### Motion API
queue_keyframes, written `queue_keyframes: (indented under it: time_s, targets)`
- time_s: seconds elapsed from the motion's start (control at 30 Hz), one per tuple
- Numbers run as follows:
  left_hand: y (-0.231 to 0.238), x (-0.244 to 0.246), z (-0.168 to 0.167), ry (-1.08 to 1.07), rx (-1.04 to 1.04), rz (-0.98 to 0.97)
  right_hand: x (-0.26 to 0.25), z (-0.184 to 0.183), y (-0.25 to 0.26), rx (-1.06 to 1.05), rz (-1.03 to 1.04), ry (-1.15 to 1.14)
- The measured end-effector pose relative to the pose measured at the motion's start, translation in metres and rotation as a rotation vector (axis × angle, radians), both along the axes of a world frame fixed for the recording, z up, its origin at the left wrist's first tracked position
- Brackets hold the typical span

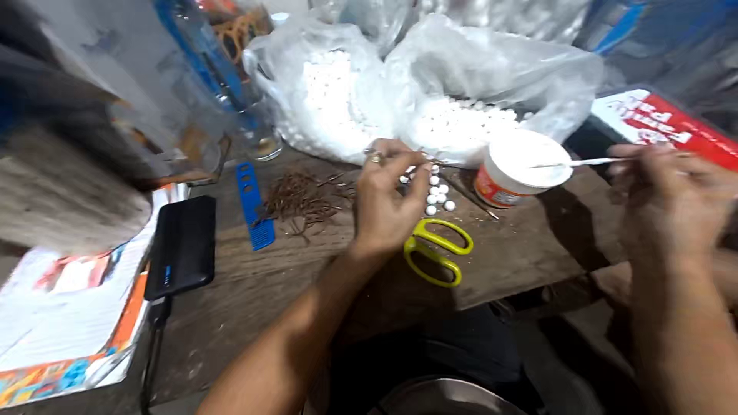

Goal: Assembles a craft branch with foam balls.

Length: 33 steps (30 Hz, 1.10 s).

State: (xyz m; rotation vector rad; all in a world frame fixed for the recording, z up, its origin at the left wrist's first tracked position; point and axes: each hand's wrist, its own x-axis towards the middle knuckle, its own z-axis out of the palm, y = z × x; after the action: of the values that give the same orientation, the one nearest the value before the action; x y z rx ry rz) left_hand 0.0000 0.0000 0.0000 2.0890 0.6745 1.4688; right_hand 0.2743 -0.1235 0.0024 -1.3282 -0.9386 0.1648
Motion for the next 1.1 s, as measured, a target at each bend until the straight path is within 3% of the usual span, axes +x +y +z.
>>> queue_keyframes:
  time_s: [0.1,0.17,0.27,0.37,0.43,0.77,1.0,1.1]
  targets:
    - [0.012,-0.01,0.0,-0.014,-0.006,0.053,0.003,0.003,0.006,-0.101,-0.001,-0.094]
    - [0.017,-0.019,-0.003,0.017,-0.045,0.076,0.015,0.005,-0.002,-0.143,-0.119,-0.308]
    - [0.024,-0.029,-0.011,0.033,-0.07,0.092,0.014,0.012,-0.014,-0.028,-0.266,-0.606]
    - [0.027,-0.03,-0.011,0.016,-0.076,0.1,-0.043,0.019,-0.006,0.101,-0.083,-0.782]
    - [0.026,-0.029,-0.008,-0.023,-0.088,0.097,-0.082,0.016,0.013,0.055,0.114,-0.849]
    - [0.041,-0.045,0.01,-0.156,-0.063,0.207,-0.138,0.016,0.128,-0.385,0.73,-0.741]
    - [0.036,-0.041,0.011,-0.161,-0.085,0.171,-0.162,-0.001,0.144,-0.404,0.82,-0.89]
    - [0.035,-0.04,0.007,-0.133,-0.082,0.166,-0.146,0.004,0.141,-0.359,0.798,-0.696]
